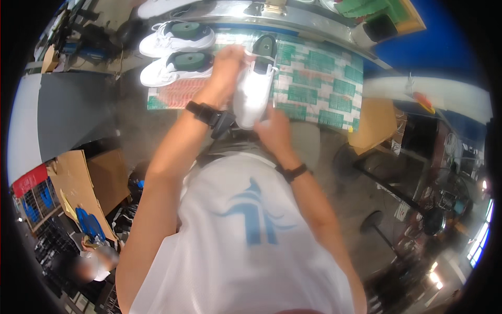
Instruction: Apply adhesive or primer to the upper and sole of shoes during the manufacturing process.
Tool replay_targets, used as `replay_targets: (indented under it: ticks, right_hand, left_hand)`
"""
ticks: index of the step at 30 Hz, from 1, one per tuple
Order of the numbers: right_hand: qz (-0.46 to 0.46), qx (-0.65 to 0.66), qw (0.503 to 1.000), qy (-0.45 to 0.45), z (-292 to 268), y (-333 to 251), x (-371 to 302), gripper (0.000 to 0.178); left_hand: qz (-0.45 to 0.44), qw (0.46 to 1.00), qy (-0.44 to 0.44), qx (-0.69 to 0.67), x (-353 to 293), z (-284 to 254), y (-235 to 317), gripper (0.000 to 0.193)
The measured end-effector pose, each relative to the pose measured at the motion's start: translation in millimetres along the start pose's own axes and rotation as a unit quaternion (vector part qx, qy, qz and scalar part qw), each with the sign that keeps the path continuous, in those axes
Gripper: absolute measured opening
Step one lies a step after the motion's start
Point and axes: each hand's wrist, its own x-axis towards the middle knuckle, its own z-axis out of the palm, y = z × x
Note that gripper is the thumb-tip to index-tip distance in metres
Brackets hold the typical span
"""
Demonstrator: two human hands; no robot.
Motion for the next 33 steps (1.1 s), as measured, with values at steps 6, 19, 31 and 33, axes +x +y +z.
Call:
replay_targets:
  ticks: [6,19,31,33]
  right_hand:
    - [-0.055,0.028,0.996,0.064,-28,-23,13,0.084]
    - [-0.230,-0.197,0.953,0.025,-30,-64,63,0.094]
    - [-0.180,-0.019,0.983,-0.005,-43,-83,65,0.068]
    - [-0.121,0.057,0.991,-0.012,-44,-89,74,0.061]
  left_hand:
    - [0.194,0.875,-0.162,0.414,10,-14,51,0.029]
    - [0.482,0.634,0.023,0.604,125,-34,62,0.068]
    - [0.274,0.694,-0.332,0.577,87,-18,37,0.069]
    - [0.291,0.693,-0.333,0.569,92,-19,38,0.068]
